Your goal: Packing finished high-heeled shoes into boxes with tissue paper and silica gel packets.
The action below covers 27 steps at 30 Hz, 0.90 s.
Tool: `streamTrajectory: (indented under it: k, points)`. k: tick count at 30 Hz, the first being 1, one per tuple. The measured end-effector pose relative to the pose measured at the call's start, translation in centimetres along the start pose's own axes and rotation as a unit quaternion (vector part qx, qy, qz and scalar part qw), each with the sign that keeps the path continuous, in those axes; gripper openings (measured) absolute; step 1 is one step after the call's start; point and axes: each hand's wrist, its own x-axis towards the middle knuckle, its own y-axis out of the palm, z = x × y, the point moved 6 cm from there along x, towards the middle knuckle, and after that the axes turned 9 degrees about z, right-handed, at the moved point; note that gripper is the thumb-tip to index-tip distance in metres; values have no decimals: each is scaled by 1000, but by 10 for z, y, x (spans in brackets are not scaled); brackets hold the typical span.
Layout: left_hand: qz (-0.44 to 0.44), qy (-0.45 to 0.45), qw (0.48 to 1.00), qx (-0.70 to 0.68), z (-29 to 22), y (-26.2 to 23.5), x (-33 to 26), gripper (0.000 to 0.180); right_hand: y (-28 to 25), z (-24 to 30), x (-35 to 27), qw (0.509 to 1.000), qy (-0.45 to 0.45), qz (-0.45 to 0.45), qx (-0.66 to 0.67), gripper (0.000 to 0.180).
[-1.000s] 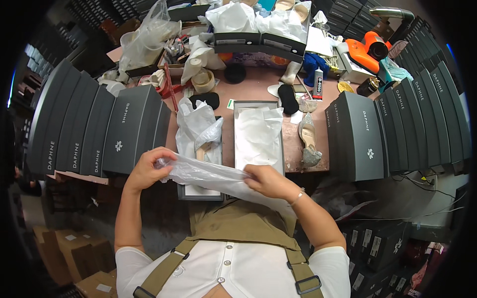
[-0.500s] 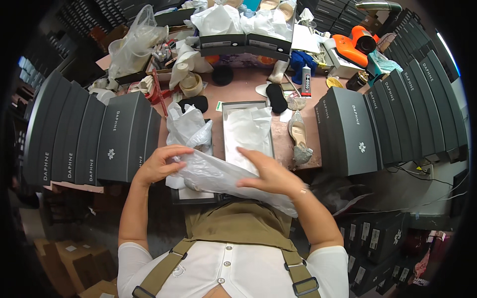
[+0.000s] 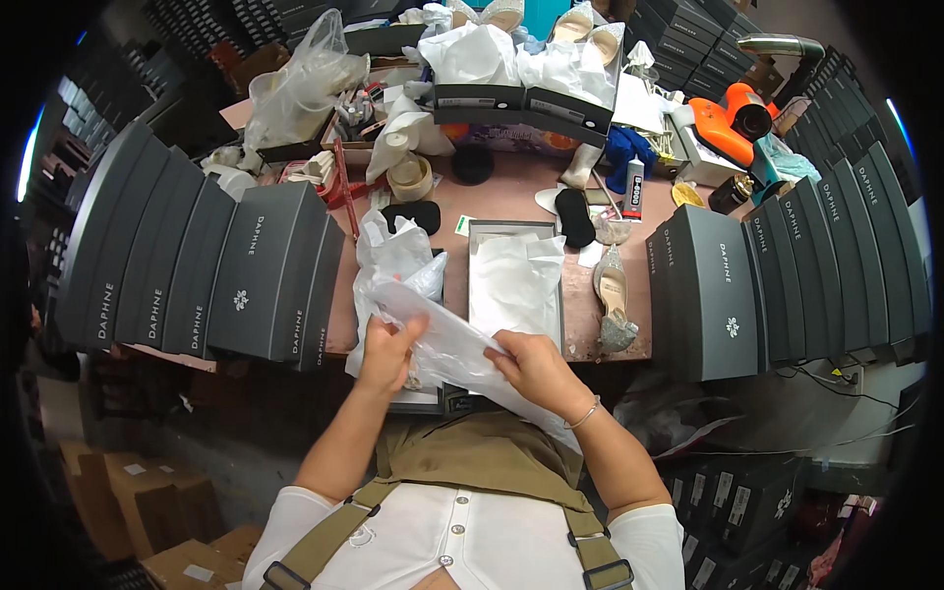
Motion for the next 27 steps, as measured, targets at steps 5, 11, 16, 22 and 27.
streamTrajectory:
  k: [5,11,16,22,27]
  points:
    - [-213,36,976,-24,2,-65,26,12,-10,-3,-18,1000,-4,9,-5,22]
    - [-89,24,992,-82,-47,-52,19,17,-110,-83,-94,937,97,-259,213,14]
    - [-15,-71,997,-19,8,24,16,16,-91,-213,-101,805,145,-261,513,24]
    - [201,-168,961,86,63,118,18,27,-51,-250,-75,760,141,-228,592,26]
    - [160,-211,964,-20,93,137,25,45,-56,-145,-102,810,75,-174,556,24]
